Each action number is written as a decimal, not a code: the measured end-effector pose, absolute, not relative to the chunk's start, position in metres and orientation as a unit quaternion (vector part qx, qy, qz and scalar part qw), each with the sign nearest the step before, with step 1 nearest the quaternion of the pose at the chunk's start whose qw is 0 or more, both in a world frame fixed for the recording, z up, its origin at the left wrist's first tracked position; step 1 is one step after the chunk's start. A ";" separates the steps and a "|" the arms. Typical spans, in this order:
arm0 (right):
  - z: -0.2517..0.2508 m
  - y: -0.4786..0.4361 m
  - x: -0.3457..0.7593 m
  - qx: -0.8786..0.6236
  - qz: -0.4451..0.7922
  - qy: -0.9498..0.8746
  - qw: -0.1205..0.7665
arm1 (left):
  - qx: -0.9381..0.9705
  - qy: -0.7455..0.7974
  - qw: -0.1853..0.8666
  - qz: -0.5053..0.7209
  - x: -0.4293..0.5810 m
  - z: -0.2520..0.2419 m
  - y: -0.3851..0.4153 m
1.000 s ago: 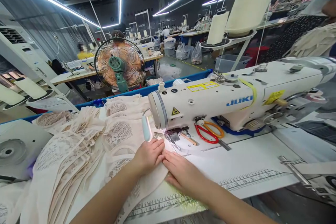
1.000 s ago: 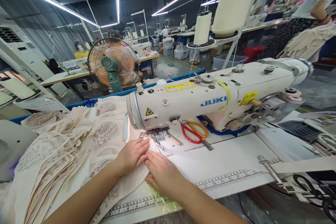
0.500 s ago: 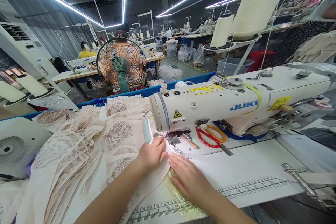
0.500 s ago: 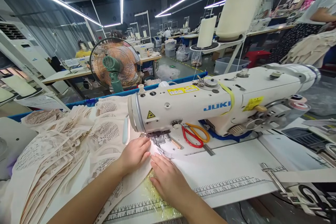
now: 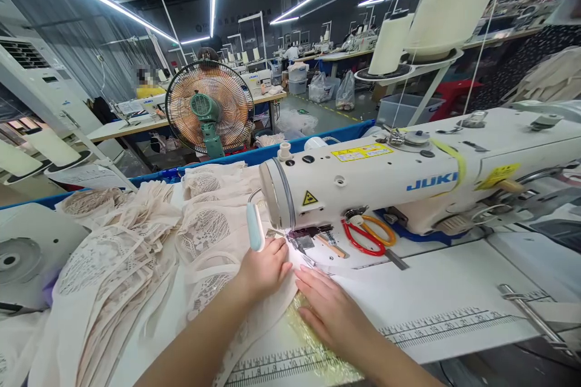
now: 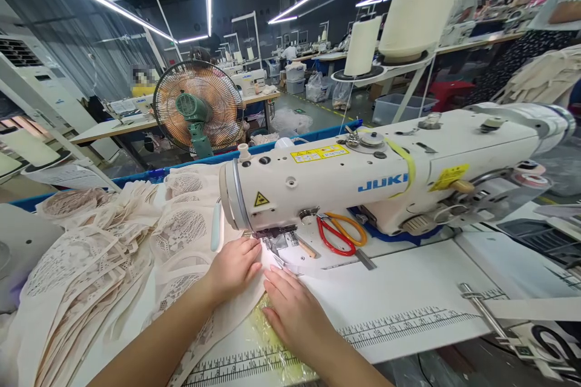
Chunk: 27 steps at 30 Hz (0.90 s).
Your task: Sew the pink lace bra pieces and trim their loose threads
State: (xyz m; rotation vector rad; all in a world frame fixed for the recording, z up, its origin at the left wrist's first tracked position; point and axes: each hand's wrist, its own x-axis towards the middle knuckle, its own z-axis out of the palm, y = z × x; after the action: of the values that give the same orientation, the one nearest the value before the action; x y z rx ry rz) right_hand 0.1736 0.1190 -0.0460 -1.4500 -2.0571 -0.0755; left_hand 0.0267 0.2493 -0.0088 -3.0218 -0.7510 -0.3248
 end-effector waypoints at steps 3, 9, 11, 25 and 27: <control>-0.044 0.119 0.175 -0.552 -0.046 -0.775 0.303 | -0.965 -0.245 0.005 -0.097 0.028 -0.009 0.248; -0.038 0.121 0.176 -0.573 -0.065 -0.761 0.299 | -0.967 -0.231 0.003 -0.106 0.028 -0.007 0.257; -0.038 0.121 0.175 -0.578 -0.058 -0.755 0.305 | -0.970 -0.218 0.004 -0.106 0.029 -0.004 0.264; -0.044 0.121 0.173 -0.595 -0.024 -0.748 0.295 | -0.981 -0.038 0.047 -0.183 0.013 -0.004 0.231; -0.043 0.121 0.173 -0.593 -0.024 -0.752 0.288 | -0.978 -0.023 0.065 -0.196 0.013 -0.006 0.237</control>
State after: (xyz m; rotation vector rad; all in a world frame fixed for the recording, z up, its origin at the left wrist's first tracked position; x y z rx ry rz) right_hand 0.1725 0.1214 -0.0433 -1.5830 -2.0078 -0.0652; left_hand 0.0128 0.2368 -0.0056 -2.9523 -0.0690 -0.5913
